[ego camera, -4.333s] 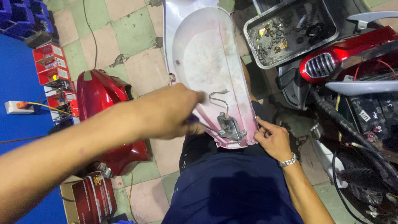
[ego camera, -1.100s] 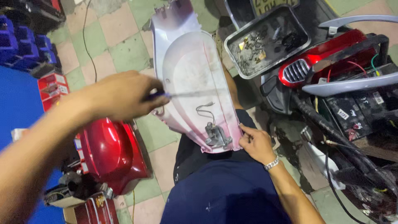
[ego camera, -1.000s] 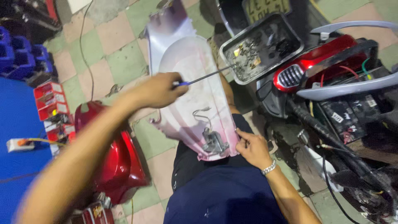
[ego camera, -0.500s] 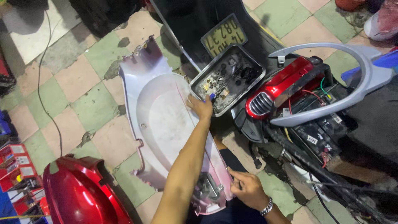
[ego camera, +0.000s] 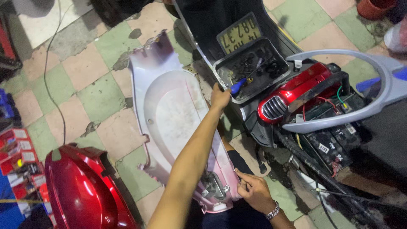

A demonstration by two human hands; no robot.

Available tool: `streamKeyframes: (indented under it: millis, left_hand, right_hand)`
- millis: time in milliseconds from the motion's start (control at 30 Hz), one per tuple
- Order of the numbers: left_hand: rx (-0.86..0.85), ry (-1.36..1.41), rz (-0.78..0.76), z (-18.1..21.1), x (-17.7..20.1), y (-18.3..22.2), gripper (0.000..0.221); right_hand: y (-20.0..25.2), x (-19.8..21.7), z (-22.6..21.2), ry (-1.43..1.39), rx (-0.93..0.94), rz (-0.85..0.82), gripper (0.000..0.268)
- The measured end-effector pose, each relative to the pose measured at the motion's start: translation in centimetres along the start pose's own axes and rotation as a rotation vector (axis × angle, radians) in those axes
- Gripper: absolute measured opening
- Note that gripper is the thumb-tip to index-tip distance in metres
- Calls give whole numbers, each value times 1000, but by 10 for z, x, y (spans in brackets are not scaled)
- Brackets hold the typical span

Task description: The person assembles a motorcycle fairing by attaching a light fixture and inner panel using a screwdriver, then aligns the two halves of the red outer fairing housing on a small stool.

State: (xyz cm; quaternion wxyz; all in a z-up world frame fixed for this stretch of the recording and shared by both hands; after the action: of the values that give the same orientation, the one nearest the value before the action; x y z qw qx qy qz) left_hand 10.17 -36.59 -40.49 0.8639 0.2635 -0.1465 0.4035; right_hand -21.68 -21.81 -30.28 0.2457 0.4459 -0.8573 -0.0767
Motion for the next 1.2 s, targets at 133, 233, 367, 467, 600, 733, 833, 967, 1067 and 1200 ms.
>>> streamKeyframes:
  millis: [133,233,367,467,600,733,833,967,1067,1200]
  left_hand:
    - [-385,-111,-78,37,79,101,50]
    - [-609,-129,352,17,209,227,48]
    - [-126,31,750,-88,318,339,69]
    - [210,372,604,-156,311,368,74]
    - [214,809,265,-171,295,355,81]
    - [78,1020,358,-164,355,347,97]
    - [-277,699,611,-130,419,351,82]
    - [-473,600,593,-95,429,349,48]
    - [-608,855,590,-72,427,351,49]
    - [-573,612,921,-30,461,375,47]
  right_hand:
    - [-1,-2,-6,-37,89,12,53]
    - [1,-2,-7,-39,134,32,49]
    - [5,-8,-9,-9,154,38,50]
    - [13,-10,-20,-5,230,22,49]
    - [24,-10,-43,26,325,37,48]
    - [26,-11,-61,-73,352,16,47]
    - [31,-8,-62,-125,366,0,50]
    - [37,-13,-62,-149,357,-53,51]
    - [47,-13,-67,-62,342,-32,50]
    - [57,-34,-98,-28,365,-89,47]
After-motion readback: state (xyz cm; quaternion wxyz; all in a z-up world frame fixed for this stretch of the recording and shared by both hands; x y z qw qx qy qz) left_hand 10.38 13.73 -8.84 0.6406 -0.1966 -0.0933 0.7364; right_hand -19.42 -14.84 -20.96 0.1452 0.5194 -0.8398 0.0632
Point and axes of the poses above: each hand's wrist, its own y-axis away from the middle knuckle, its own x-axis out of the back of the hand, z = x × y, the point moved 10 cm from there along -y, towards the middle knuckle, and after that the axes turned 5 degrees about -y, right-handed, at the moved point
